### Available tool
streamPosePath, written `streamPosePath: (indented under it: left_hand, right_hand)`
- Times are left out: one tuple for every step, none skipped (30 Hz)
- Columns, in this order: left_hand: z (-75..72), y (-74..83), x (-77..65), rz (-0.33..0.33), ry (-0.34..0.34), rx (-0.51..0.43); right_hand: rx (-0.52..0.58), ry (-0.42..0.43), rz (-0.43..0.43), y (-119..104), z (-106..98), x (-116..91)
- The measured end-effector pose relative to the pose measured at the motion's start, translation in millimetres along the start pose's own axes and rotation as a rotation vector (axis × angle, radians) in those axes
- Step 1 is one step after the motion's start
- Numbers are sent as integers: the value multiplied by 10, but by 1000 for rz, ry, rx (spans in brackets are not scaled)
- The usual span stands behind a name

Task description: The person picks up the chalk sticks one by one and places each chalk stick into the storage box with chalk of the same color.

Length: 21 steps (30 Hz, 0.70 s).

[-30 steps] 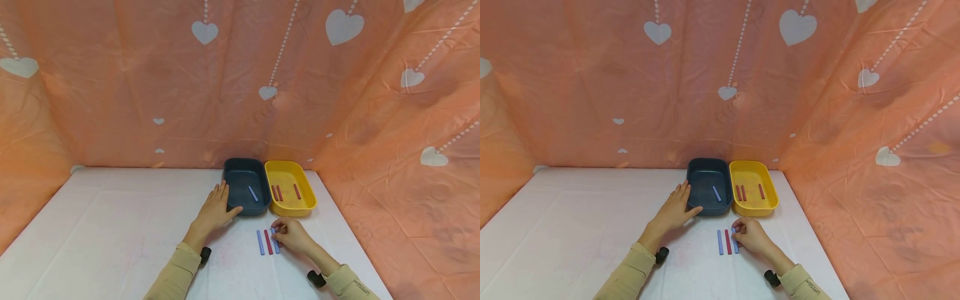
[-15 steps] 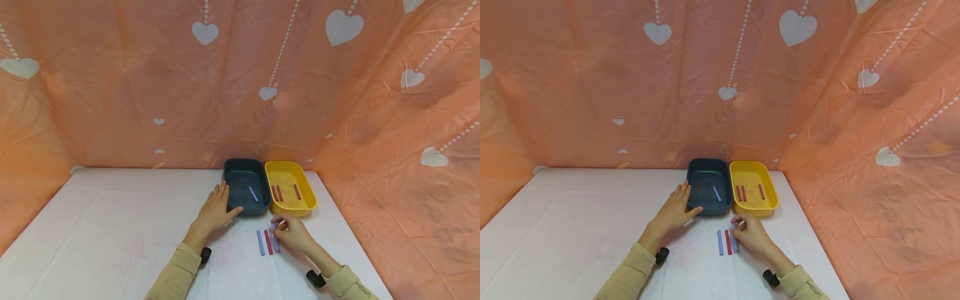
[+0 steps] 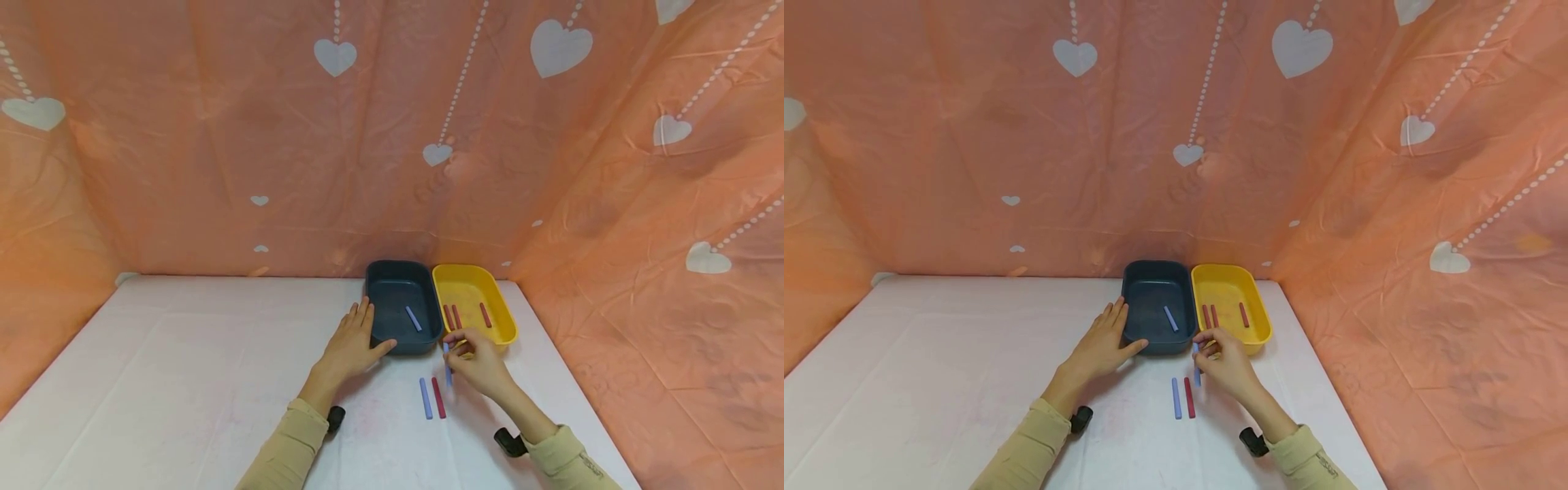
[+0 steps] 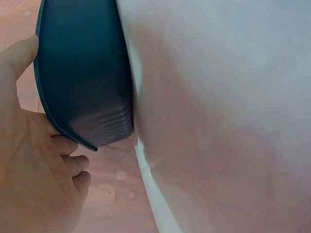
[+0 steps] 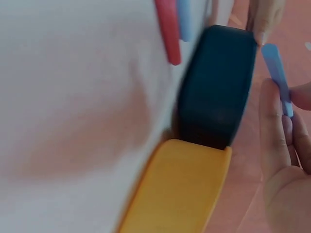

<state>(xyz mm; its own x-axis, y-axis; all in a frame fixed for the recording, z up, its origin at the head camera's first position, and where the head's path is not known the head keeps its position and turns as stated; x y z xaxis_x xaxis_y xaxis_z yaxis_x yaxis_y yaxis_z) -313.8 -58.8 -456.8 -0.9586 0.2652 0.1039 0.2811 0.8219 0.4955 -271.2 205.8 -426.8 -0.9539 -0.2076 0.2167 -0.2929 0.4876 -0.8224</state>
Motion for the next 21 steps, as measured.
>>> streamPosePath:
  left_hand:
    - [2, -2, -3, 0, 0, -1]
    - [4, -5, -6, 0, 1, -1]
    - [7, -7, -11, 1, 1, -3]
    - [7, -8, -12, 1, 1, -4]
    - [8, -10, -15, 3, 4, -6]
    - [8, -11, -17, 4, 5, -9]
    - [8, -12, -18, 4, 5, -9]
    - [8, -13, -18, 5, 6, -8]
    - [7, -14, -18, 6, 7, -8]
    - [6, -15, -17, 6, 7, -8]
    - [7, -16, -17, 6, 7, -6]
    - [8, -17, -17, 7, 6, -4]
    - [8, -18, -16, 7, 6, -2]
    - [7, -18, -17, 8, 6, -1]
    - [6, -17, -17, 9, 6, -1]
    - [6, -16, -18, 9, 7, -3]
    - [3, -13, -19, 11, 9, -3]
    - [1, -10, -19, 12, 11, -3]
    - [-1, -7, -19, 14, 14, -4]
    - [-2, -6, -18, 17, 17, -5]
    - [2, -7, -12, 18, 18, -2]
  right_hand:
    - [9, 9, -14, -15, -1, 13]
    - [13, 19, -26, -26, 1, 32]
    - [17, 28, -40, -39, 1, 49]
    - [23, 38, -47, -54, 2, 66]
    - [23, 50, -54, -66, 4, 85]
    - [23, 61, -61, -77, 8, 106]
    - [27, 68, -58, -89, 13, 126]
    - [27, 75, -56, -97, 18, 148]
    - [25, 83, -52, -105, 23, 169]
    - [22, 91, -49, -111, 29, 191]
    - [19, 95, -49, -115, 37, 214]
    - [22, 98, -47, -121, 45, 236]
    - [22, 100, -47, -125, 53, 259]
    - [19, 105, -56, -129, 60, 283]
    - [14, 111, -65, -135, 67, 307]
    - [10, 116, -77, -138, 74, 334]
    - [12, 119, -83, -142, 83, 361]
    - [9, 121, -87, -147, 91, 388]
    - [8, 123, -93, -150, 100, 416]
    - [9, 124, -96, -154, 108, 443]
    - [13, 122, -96, -158, 117, 470]
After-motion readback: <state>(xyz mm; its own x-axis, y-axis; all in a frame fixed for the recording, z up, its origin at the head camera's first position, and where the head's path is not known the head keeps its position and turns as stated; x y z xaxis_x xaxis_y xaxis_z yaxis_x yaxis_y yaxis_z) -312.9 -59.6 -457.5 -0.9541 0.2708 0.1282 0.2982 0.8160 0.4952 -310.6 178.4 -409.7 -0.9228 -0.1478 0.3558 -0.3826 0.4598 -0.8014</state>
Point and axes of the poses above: each hand's wrist, its own x-axis towards the middle knuckle, its own z-axis out of the palm, y = z × x, the point moved 2 cm from there along x, towards the middle knuckle, and after that the axes turned 3 degrees about -z, right-handed, at the moved point
